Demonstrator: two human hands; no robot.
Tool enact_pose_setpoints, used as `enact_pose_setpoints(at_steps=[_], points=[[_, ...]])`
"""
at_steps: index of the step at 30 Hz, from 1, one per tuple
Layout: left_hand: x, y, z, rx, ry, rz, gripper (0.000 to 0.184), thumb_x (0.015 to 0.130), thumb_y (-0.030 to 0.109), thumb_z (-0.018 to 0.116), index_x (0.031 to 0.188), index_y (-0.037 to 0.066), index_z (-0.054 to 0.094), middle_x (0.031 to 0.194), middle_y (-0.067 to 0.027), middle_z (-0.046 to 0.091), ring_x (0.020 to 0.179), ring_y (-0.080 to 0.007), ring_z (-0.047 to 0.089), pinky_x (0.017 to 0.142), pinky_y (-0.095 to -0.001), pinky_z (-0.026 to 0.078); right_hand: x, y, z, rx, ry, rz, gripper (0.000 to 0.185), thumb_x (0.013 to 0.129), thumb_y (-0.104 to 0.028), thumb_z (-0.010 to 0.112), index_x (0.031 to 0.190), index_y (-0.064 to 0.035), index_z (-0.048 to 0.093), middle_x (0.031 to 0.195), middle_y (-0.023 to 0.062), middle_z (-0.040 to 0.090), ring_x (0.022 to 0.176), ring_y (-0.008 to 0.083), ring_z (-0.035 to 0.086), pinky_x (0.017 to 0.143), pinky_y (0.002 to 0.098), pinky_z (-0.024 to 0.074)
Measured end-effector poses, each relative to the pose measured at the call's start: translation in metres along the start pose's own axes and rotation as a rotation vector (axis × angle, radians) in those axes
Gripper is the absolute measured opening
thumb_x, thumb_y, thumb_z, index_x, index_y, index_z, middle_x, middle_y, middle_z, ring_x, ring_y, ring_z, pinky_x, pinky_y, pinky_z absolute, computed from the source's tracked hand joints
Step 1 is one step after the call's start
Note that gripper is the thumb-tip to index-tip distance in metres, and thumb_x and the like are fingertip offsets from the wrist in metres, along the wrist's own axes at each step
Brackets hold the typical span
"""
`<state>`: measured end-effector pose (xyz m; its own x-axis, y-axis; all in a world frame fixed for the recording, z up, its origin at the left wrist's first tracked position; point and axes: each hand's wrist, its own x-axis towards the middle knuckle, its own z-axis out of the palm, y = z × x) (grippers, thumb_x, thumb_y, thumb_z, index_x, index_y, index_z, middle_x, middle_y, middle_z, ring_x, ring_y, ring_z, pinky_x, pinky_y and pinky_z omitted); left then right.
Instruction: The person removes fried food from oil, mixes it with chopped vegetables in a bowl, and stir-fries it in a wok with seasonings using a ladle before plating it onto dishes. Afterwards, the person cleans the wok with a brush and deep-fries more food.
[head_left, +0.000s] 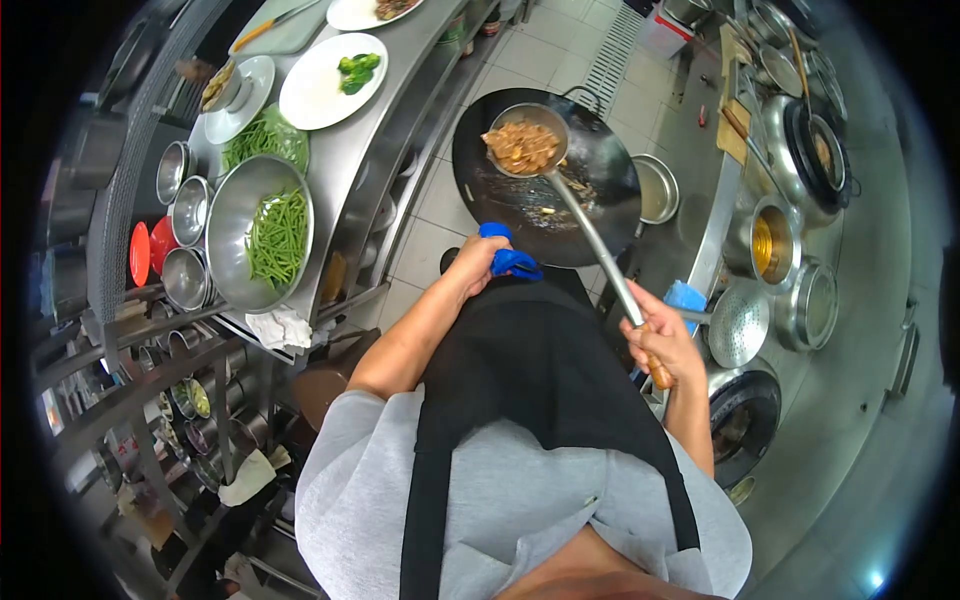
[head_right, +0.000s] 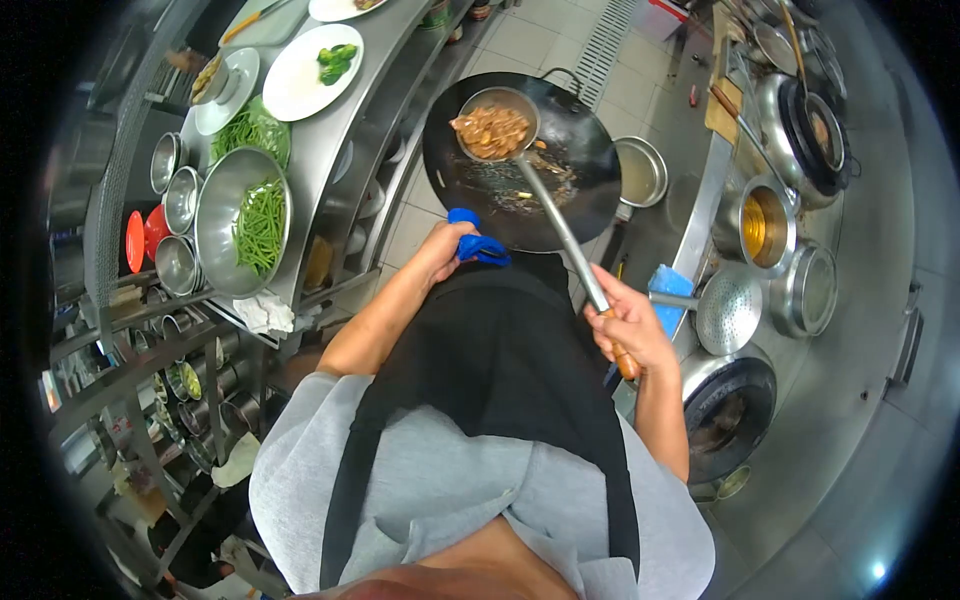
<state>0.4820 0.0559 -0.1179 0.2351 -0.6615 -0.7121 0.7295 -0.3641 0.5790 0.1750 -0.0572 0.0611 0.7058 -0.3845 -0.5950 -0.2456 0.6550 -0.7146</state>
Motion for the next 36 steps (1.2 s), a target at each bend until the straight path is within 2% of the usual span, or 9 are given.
enact_pose_setpoints(at_steps=[4,6,10,14,17,21,25,31,36], points=[[0.011,0.021,-0.027,0.022,-0.105,0.028,0.012,0.084,0.011,0.065,0.085,-0.001,0.063,0.075,-0.0106,0.064,0.062,-0.0203,0.066,0.054,-0.0348,0.053,0.022,-0.037,0.040,-0.101,0.023,-0.094,0.084,0.081,0.008,0.058,0.160,-0.0070,0.035,0.094,0.0068,0.060,0.052,0.0073,0.052,0.043,0.0219,0.0421],[0.018,0.028,-0.038,0.052,-0.153,0.026,0.014,0.084,0.011,0.065,0.083,-0.002,0.064,0.075,-0.0115,0.065,0.061,-0.0206,0.065,0.054,-0.0347,0.052,0.037,-0.057,0.073,-0.150,0.059,-0.128,0.085,0.077,0.001,0.060,0.158,-0.0026,0.036,0.092,0.0076,0.058,0.049,0.0060,0.048,0.042,0.0208,0.0409],[0.008,0.059,-0.050,0.110,-0.198,0.060,0.017,0.085,0.013,0.065,0.084,-0.004,0.065,0.076,-0.0126,0.065,0.063,-0.0213,0.065,0.056,-0.0348,0.052,0.063,-0.069,0.108,0.027,-0.032,-0.181,0.085,0.081,-0.003,0.065,0.159,-0.0008,0.032,0.089,0.0083,0.055,0.048,0.0065,0.049,0.039,0.0216,0.0415],[0.005,0.072,-0.065,0.042,-0.217,0.040,0.017,0.085,0.013,0.066,0.087,-0.004,0.064,0.078,-0.0126,0.065,0.064,-0.0217,0.065,0.057,-0.0356,0.053,0.063,-0.059,0.120,0.148,-0.092,-0.227,0.086,0.082,-0.007,0.069,0.159,-0.0003,0.031,0.086,0.0089,0.053,0.047,0.0069,0.048,0.037,0.0217,0.0414],[0.002,0.082,-0.076,0.001,-0.210,0.021,0.016,0.085,0.012,0.066,0.087,-0.004,0.064,0.079,-0.0121,0.065,0.064,-0.0216,0.065,0.058,-0.0358,0.053,0.045,-0.047,0.125,0.168,-0.036,-0.233,0.084,0.082,-0.002,0.068,0.159,-0.0012,0.033,0.089,0.0090,0.055,0.047,0.0069,0.048,0.040,0.0211,0.0425],[0.007,0.088,-0.084,0.016,-0.221,0.030,0.014,0.084,0.010,0.067,0.088,-0.003,0.064,0.080,-0.0114,0.065,0.067,-0.0210,0.066,0.060,-0.0357,0.053,0.030,-0.037,0.139,-0.190,0.259,-0.150,0.082,0.083,0.014,0.059,0.159,-0.0043,0.036,0.094,0.0067,0.060,0.056,0.0074,0.053,0.050,0.0211,0.0441],[0.008,0.093,-0.084,0.056,-0.255,0.024,0.013,0.084,0.009,0.066,0.088,-0.003,0.065,0.081,-0.0110,0.065,0.070,-0.0205,0.066,0.062,-0.0351,0.053,0.046,0.003,0.131,-0.316,0.398,-0.156,0.081,0.085,0.013,0.057,0.160,-0.0080,0.034,0.092,0.0032,0.058,0.058,0.0080,0.052,0.052,0.0226,0.0430],[0.012,0.094,-0.079,0.063,-0.272,-0.010,0.013,0.085,0.010,0.065,0.088,-0.003,0.065,0.081,-0.0115,0.065,0.069,-0.0210,0.066,0.061,-0.0348,0.053,0.049,0.034,0.131,-0.198,0.478,-0.185,0.078,0.087,0.012,0.055,0.160,-0.0050,0.033,0.091,0.0032,0.061,0.059,0.0077,0.053,0.053,0.0224,0.0433],[0.009,0.092,-0.074,0.069,-0.274,-0.037,0.014,0.085,0.010,0.066,0.088,-0.003,0.065,0.080,-0.0118,0.066,0.068,-0.0213,0.066,0.059,-0.0351,0.054,0.046,0.039,0.129,-0.016,0.471,-0.202,0.077,0.088,0.009,0.056,0.160,-0.0053,0.034,0.092,0.0041,0.061,0.055,0.0083,0.053,0.049,0.0235,0.0432]])
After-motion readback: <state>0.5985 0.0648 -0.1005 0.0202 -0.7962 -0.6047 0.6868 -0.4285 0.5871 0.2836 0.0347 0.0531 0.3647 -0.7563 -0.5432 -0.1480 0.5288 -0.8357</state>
